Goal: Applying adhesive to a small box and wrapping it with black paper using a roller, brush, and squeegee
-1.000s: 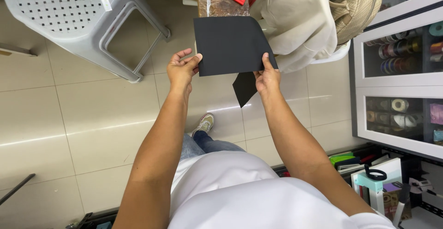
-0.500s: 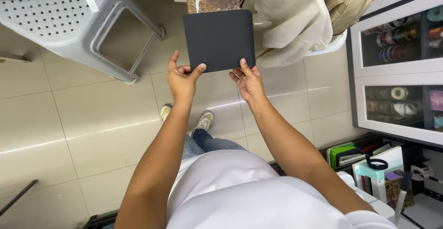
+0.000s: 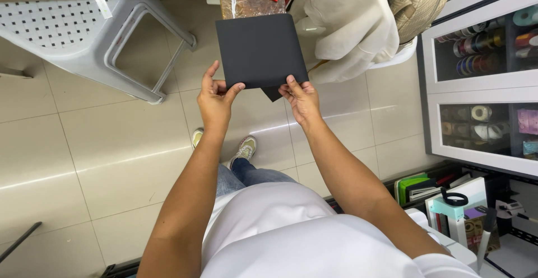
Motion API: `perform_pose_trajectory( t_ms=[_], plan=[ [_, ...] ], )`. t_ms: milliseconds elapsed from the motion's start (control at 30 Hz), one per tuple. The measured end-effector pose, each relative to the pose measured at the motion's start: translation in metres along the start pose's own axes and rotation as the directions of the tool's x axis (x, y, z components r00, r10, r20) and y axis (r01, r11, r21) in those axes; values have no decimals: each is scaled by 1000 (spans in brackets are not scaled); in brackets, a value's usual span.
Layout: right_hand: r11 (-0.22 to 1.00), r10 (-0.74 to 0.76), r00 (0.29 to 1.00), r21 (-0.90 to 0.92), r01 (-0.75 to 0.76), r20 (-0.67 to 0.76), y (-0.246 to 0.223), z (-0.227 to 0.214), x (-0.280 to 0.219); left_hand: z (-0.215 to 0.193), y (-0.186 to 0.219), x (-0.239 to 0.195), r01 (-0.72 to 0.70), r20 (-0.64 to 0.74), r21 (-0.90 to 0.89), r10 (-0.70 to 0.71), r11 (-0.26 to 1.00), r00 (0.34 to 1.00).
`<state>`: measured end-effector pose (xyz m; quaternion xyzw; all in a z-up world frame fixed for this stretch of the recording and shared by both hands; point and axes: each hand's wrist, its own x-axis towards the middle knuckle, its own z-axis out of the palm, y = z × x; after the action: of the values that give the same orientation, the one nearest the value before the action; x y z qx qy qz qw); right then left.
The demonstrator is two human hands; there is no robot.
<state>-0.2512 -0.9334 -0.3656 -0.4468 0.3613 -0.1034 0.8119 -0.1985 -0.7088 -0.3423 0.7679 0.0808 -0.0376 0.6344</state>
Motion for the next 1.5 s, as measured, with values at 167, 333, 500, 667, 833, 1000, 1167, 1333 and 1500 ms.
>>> perform_pose_trajectory(
  t_ms=[167, 333, 500, 667, 833, 1000, 1167, 1333, 1500],
  plan=[
    [999, -34, 999, -33, 34, -2, 8, -10, 10, -2, -3, 0, -91, 4, 76, 91, 993, 996],
    [997, -47, 999, -67, 46, -16, 6, -7, 9, -2, -2, 1, -137, 32, 145, 134, 980, 991],
    [992, -44, 998, -119, 38, -45, -11, 4, -10, -4, 4, 3, -164, 52, 208, 157, 964, 986],
    [875, -270, 941, -460, 150, -206, -20, -20, -17, 1, 17, 9, -570, 205, 564, 567, 598, 798],
    [533, -598, 789, -666, 522, 141, -69, 19, 13, 10, 23, 14, -451, 158, 555, 443, 699, 882],
    [202, -531, 647, -660, 723, 547, -109, 119, 53, 8, 24, 27, -256, 94, 262, 240, 931, 966],
    [-301, -440, 549, -693, 655, 710, -80, 169, 135, -3, 37, 40, -15, 88, 31, 13, 999, 996],
    [-285, -426, 656, -781, 556, 623, -73, 181, 163, -9, 39, 53, 65, 117, -54, -58, 996, 991],
    [-175, -456, 629, -756, 630, 630, -89, 193, 134, -4, 3, 76, 349, 283, -285, -269, 893, 920]
  ],
)
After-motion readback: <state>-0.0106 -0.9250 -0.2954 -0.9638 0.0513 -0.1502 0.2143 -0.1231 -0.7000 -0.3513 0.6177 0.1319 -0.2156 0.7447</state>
